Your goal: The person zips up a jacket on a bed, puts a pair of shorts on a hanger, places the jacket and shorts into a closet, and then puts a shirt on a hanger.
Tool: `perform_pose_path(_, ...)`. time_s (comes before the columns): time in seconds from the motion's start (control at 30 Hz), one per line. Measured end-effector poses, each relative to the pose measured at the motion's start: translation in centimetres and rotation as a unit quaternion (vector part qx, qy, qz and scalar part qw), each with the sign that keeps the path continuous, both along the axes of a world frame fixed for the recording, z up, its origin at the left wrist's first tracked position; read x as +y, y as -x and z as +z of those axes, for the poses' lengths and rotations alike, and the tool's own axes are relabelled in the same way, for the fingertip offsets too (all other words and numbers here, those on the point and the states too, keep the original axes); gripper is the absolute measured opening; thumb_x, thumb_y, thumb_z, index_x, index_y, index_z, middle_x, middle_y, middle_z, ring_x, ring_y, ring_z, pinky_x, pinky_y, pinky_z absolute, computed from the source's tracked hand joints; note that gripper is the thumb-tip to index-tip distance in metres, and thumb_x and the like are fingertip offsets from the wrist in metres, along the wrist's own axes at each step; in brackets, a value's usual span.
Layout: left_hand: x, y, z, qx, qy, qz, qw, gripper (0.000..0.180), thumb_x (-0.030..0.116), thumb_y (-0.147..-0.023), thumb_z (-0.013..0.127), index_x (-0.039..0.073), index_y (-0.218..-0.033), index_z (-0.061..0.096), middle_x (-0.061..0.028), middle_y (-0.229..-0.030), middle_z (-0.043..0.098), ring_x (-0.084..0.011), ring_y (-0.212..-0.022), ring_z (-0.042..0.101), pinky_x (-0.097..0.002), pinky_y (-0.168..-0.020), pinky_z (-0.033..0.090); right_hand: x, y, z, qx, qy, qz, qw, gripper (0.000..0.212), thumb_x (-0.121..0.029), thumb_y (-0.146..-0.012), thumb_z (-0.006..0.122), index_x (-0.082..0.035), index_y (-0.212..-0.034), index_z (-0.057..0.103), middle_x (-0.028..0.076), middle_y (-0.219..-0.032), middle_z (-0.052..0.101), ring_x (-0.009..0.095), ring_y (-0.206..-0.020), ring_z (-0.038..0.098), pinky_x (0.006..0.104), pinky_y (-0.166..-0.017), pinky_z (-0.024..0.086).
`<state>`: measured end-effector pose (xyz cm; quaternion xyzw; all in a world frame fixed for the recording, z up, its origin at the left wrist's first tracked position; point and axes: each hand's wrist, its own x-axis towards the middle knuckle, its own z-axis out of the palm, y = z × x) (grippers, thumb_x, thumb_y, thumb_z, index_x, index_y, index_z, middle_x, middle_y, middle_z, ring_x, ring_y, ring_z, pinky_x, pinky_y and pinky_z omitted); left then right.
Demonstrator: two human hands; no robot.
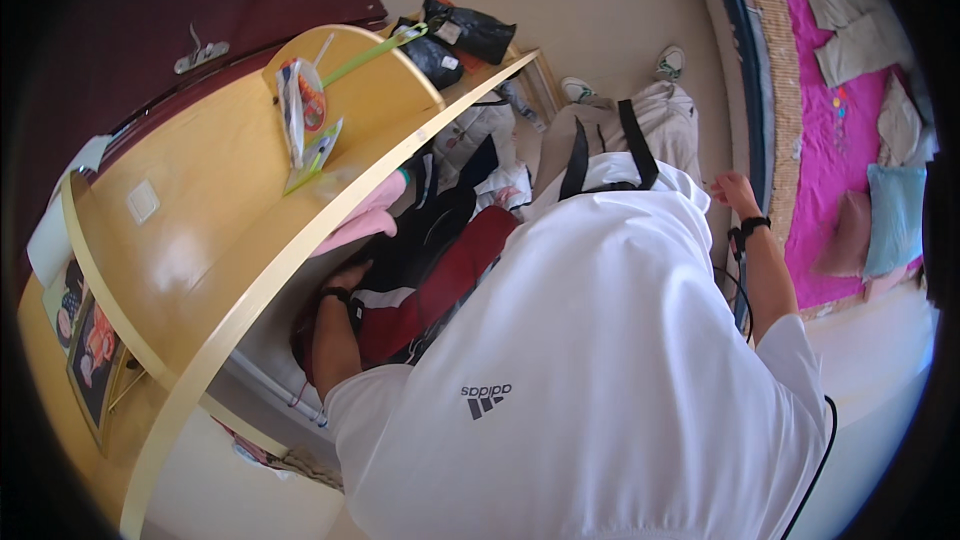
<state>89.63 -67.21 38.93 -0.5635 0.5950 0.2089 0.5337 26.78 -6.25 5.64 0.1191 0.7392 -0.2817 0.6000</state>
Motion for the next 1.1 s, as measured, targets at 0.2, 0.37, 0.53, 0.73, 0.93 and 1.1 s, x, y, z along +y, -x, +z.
perform_pose_path(0.2, 1.5, 26.8, -4.4, -0.08, -0.103, -0.087, 0.988, 0.065, 0.053, -0.099, 0.056, 0.005, -0.143, 0.053, -0.0114, -0.144, 0.057, -0.0289, -0.13, 0.054, -0.0394, -0.11, 0.04, -4.5, 10.5, 3.2, 0.111, 0.104, -0.059, 0.987, 0.024, -0.018, -0.096, 0.057, 0.002, -0.103, 0.067, 0.008, -0.087, 0.069, 0.013, -0.07, 0.063, 0.0273, -0.063, 0.051)
perform_pose_path(0.37, 4.1, 33.8, -10.8, 0.188, -0.153, 0.103, 0.965, 0.052, 0.044, -0.106, 0.048, 0.003, -0.138, 0.057, -0.0045, -0.128, 0.065, -0.017, -0.106, 0.06, -0.0322, -0.095, 0.048, -2.9, 19.7, 7.0, 0.225, 0.123, -0.074, 0.964, 0.027, -0.016, -0.096, 0.055, 0.005, -0.11, 0.066, 0.009, -0.097, 0.072, 0.018, -0.083, 0.068, 0.0309, -0.074, 0.055)
perform_pose_path(0.53, 4.1, 43.5, -16.7, 0.329, -0.128, 0.116, 0.929, 0.041, 0.038, -0.107, 0.05, 0.007, -0.129, 0.063, -0.0017, -0.11, 0.069, -0.0133, -0.093, 0.061, -0.028, -0.082, 0.05, 4.7, 26.3, 10.2, 0.282, 0.001, -0.061, 0.958, 0.027, -0.016, -0.094, 0.055, 0.005, -0.104, 0.067, 0.013, -0.089, 0.072, 0.022, -0.079, 0.07, 0.0351, -0.076, 0.056)
perform_pose_path(0.73, 3.1, 51.7, -21.3, 0.338, -0.239, 0.14, 0.9, 0.046, 0.044, -0.104, 0.053, 0.009, -0.133, 0.059, -0.0072, -0.119, 0.069, -0.0162, -0.097, 0.065, -0.0278, -0.079, 0.051, 15.9, 27.1, 6.1, 0.443, -0.153, 0.075, 0.88, 0.028, -0.018, -0.092, 0.053, 0.006, -0.094, 0.068, 0.02, -0.074, 0.068, 0.027, -0.071, 0.069, 0.0417, -0.069, 0.055)
perform_pose_path(0.93, -3.6, 65.6, -27.5, 0.239, -0.245, 0.074, 0.937, 0.043, 0.036, -0.105, 0.046, 0.009, -0.135, 0.058, -0.0096, -0.127, 0.068, -0.0239, -0.107, 0.067, -0.0372, -0.081, 0.055, 16.0, 24.5, 12.0, 0.275, -0.158, -0.239, 0.918, 0.022, -0.011, -0.09, 0.055, 0.007, -0.093, 0.068, 0.018, -0.073, 0.069, 0.026, -0.069, 0.07, 0.0419, -0.063, 0.055)
perform_pose_path(1.1, -7.8, 82.8, -29.8, 0.248, -0.224, 0.039, 0.942, 0.036, 0.031, -0.103, 0.049, 0.004, -0.123, 0.063, -0.0106, -0.11, 0.072, -0.0214, -0.097, 0.07, -0.0339, -0.076, 0.057, 15.0, 17.5, 11.1, 0.22, -0.293, -0.347, 0.863, 0.02, -0.016, -0.09, 0.056, -0.002, -0.083, 0.069, 0.014, -0.07, 0.069, 0.025, -0.065, 0.068, 0.0426, -0.058, 0.053)
